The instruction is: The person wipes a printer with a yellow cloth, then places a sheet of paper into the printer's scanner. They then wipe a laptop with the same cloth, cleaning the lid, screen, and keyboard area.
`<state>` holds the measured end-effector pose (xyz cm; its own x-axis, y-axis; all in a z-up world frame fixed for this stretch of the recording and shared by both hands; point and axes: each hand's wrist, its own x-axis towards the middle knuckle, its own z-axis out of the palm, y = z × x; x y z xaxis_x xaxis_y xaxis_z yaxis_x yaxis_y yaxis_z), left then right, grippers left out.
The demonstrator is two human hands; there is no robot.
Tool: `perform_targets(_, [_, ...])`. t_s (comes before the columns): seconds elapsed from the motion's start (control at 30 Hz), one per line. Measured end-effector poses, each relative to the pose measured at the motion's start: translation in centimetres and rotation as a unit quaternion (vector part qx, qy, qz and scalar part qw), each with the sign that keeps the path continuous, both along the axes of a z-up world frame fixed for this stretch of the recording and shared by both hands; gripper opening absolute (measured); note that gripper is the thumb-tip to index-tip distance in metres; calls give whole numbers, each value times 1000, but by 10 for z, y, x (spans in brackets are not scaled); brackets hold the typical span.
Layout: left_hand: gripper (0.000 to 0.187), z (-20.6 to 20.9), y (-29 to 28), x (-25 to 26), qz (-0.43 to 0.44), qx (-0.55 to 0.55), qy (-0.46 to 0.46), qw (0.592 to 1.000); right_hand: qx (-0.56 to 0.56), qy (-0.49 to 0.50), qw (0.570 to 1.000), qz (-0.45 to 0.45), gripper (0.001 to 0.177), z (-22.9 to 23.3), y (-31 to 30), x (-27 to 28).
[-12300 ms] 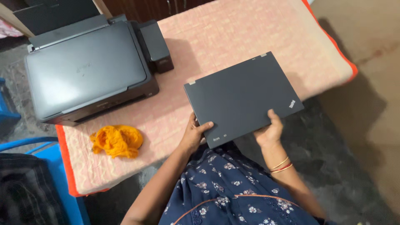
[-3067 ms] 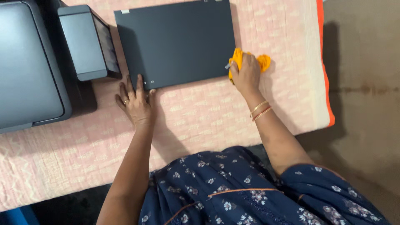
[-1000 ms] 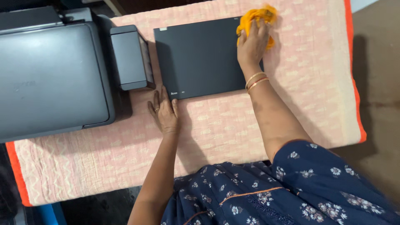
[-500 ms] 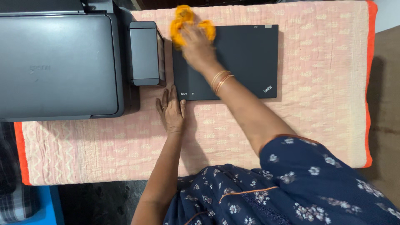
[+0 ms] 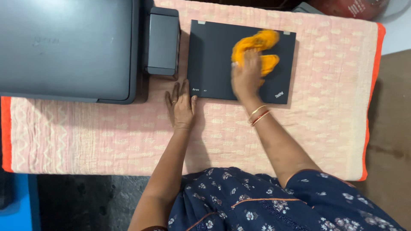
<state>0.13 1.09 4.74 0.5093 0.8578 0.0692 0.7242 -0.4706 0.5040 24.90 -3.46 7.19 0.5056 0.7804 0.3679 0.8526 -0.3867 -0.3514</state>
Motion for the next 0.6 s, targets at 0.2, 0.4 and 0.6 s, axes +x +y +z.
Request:
perform_targets(0.2, [59,-10,1,-3,1,26,-1,1000,-49,16,976,213,48,4,91,-60])
perform_targets(0.4, [65,-19,-1,-3,27,19,-51,998,-154,-18,956,248,50,-7,193,-22])
perform_targets(0.6, [85,-39,-8,0,96,15,-182,979,-285,-180,898,282,40,9,157,-58])
